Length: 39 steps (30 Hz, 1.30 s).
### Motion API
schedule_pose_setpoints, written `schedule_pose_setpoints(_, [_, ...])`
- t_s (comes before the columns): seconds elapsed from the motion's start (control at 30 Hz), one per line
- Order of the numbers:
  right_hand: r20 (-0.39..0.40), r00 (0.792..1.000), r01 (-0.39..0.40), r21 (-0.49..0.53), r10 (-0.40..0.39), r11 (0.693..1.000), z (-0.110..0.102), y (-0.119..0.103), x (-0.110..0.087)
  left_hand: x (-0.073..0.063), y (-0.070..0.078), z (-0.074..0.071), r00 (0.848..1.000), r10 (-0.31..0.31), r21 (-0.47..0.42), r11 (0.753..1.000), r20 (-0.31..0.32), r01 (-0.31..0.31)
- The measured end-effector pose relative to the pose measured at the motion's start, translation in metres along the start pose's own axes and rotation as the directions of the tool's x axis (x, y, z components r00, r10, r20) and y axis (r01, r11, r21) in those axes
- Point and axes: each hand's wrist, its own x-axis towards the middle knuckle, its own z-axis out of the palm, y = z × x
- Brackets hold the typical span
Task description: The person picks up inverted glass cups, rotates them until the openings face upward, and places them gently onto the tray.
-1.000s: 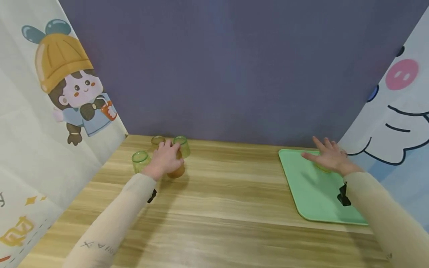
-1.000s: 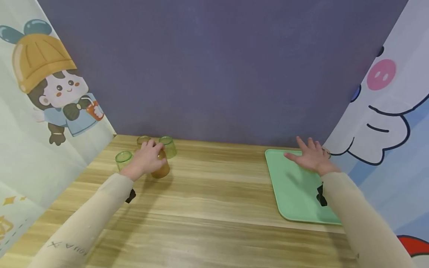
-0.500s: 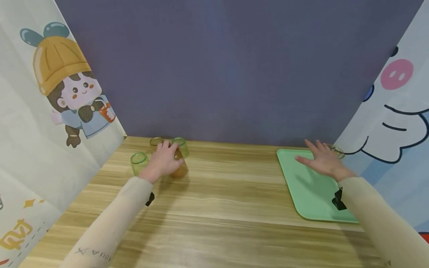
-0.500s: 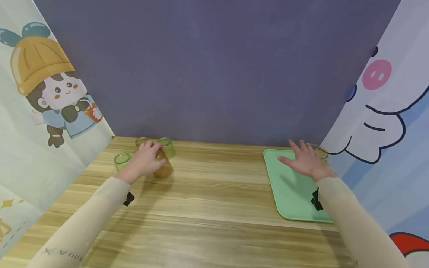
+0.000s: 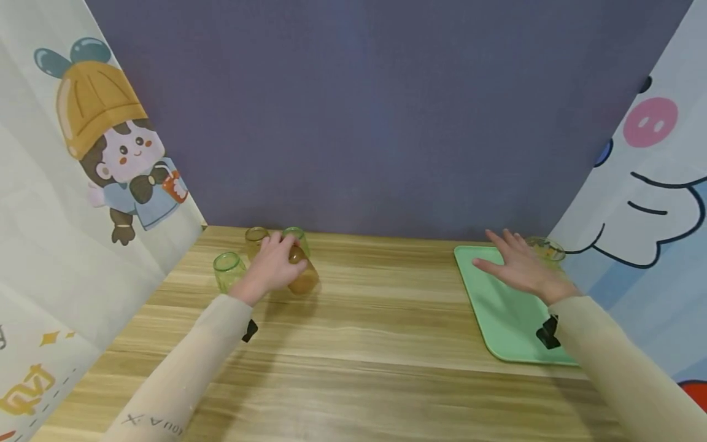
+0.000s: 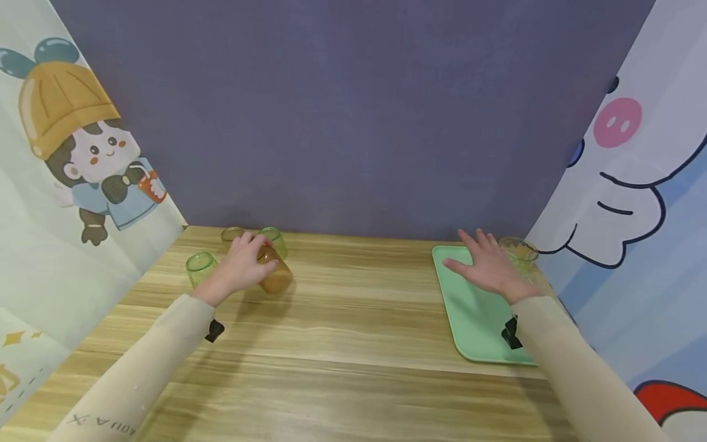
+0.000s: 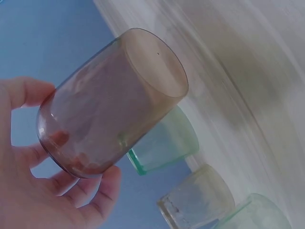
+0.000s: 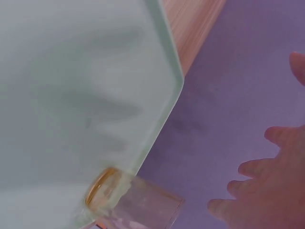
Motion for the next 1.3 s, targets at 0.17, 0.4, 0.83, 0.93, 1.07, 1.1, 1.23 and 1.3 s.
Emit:
schedule_pose_setpoints(0.17, [-0.045,0.999,0.001,0.038,0.001,0.999,0.01,-0.029,-0.024,-0.014,-0.005,-0.006,1.0,0.017,-0.091,0.996,0.009,-0.016])
schedule_pose_setpoints(0.4, [-0.08,0.997,-0.014,0.118,0.023,0.993,0.019,-0.053,-0.043,-0.025,-0.007,-0.013,1.0,0.011,-0.189,0.982,0.0,-0.011])
schedule_pose_setpoints(0.83, [-0.119,0.992,-0.002,0.254,0.033,0.967,0.027,-0.07,-0.042,-0.031,0.002,-0.004,0.999,0.001,-0.317,0.948,-0.039,-0.013])
schedule_pose_setpoints(0.93, [-0.133,0.991,0.004,0.271,0.033,0.963,0.029,-0.074,-0.043,-0.03,0.003,0.0,0.998,-0.002,-0.351,0.936,-0.064,-0.021])
schedule_pose_setpoints(1.07, [-0.146,0.989,0.017,0.308,0.03,0.951,0.032,-0.078,-0.045,-0.03,0.003,0.006,0.997,-0.011,-0.398,0.917,-0.076,-0.02])
schedule_pose_setpoints(1.1, [-0.149,0.988,0.019,0.315,0.029,0.949,0.033,-0.079,-0.045,-0.03,0.003,0.008,0.997,-0.014,-0.41,0.912,-0.074,-0.018])
schedule_pose_setpoints(1.23, [-0.154,0.988,0.041,0.342,0.013,0.939,0.031,-0.073,-0.035,-0.025,0.01,0.014,0.996,-0.041,-0.449,0.894,-0.077,0.002])
schedule_pose_setpoints(1.3, [-0.158,0.987,0.058,0.362,0.0,0.93,0.03,-0.07,-0.031,-0.022,0.014,0.016,0.995,-0.049,-0.464,0.886,-0.082,0.005])
